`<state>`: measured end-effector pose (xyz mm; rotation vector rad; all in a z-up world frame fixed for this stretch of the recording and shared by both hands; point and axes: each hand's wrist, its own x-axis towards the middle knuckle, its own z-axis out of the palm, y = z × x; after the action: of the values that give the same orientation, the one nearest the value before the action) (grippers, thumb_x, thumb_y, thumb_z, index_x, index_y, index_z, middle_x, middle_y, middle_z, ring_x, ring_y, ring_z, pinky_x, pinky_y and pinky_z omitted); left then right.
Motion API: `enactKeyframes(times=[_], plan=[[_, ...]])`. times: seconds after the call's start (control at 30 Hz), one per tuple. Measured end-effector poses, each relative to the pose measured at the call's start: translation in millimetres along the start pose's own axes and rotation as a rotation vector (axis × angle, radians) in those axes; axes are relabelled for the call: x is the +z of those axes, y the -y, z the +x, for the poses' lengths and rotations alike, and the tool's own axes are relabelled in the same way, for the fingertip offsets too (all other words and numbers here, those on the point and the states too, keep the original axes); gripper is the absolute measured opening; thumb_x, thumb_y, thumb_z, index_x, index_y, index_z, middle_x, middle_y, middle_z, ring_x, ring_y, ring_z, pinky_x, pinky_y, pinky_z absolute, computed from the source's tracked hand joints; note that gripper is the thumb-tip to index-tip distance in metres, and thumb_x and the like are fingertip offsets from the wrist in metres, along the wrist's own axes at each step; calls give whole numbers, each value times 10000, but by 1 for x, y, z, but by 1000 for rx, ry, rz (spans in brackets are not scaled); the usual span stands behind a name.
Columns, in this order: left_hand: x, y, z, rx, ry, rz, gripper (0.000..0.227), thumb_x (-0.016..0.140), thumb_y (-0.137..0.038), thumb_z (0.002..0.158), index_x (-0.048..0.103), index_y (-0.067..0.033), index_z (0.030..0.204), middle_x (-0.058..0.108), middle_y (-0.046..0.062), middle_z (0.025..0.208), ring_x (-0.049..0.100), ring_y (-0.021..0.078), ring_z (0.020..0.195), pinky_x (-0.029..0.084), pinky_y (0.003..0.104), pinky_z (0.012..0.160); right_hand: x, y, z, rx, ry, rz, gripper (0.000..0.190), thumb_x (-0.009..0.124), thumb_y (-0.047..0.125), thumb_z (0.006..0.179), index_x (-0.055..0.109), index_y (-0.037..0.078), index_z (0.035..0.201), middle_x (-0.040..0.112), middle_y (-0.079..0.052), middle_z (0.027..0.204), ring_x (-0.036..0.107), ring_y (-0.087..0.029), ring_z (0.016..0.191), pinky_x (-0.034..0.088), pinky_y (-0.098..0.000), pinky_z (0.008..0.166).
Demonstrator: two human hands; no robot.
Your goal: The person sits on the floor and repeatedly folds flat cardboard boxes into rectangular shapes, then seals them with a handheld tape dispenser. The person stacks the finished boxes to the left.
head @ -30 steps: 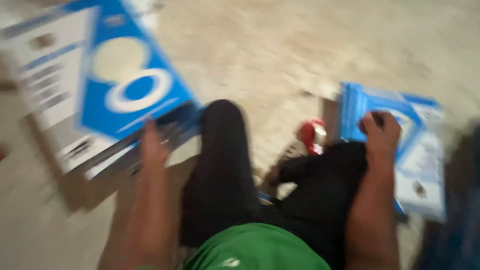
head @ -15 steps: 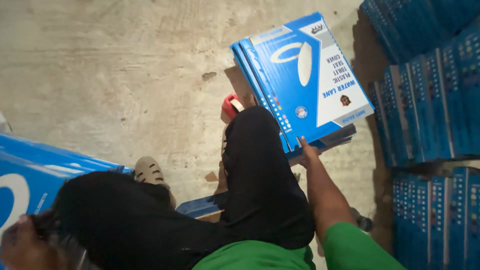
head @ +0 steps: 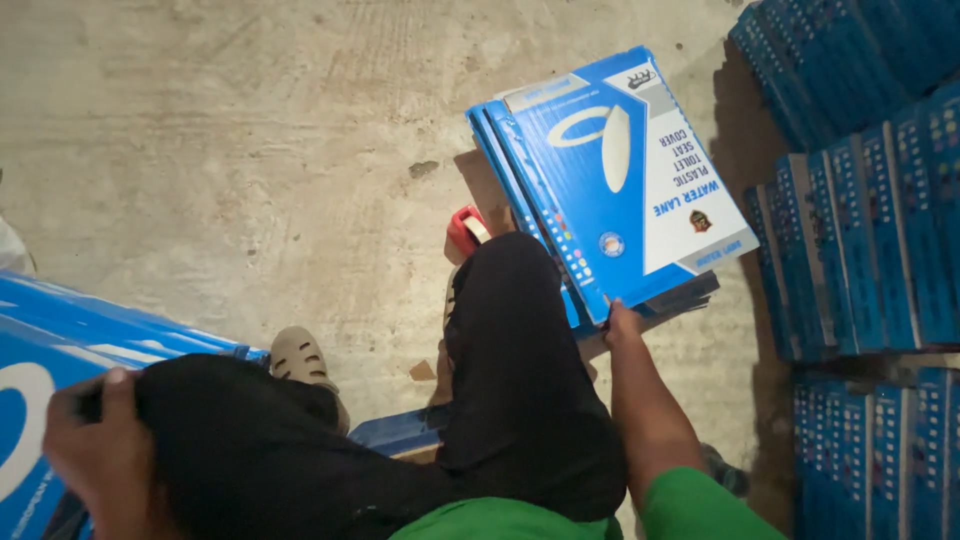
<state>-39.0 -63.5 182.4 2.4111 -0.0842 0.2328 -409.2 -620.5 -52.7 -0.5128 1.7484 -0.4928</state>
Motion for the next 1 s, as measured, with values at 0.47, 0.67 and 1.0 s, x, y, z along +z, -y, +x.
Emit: enactKeyframes(times=[0.47,0.67,1.0], plan=[[54,-64,22,149,247,-237,327,747,-288,990,716,-10,1160,742,179,1097,712,287,1009,539,384,907,-27,141,-59,-540,708,315,221,659,173,1024,648,73,1221,705,-68,1031,675,-221,862,514,-385,696],[103,-174,38,-96,591,-1023,746,691,-367,918,309,-89,1495,643,118,1363,631,247,1223,536,402,978,-18,138,-81,-544,974,208,287,616,132,1033,604,21,1298,697,-114,1145,684,-263,1004,543,-449,867],[76,-198,31,-26,112,-1896,433,680,-191,998,500,-95,1380,588,72,1356,572,232,1257,463,449,1115,84,164,-223,-1355,291,-591,965,821,236,850,223,-53,1551,388,-232,1509,512,-341,1291,483,-456,1006]])
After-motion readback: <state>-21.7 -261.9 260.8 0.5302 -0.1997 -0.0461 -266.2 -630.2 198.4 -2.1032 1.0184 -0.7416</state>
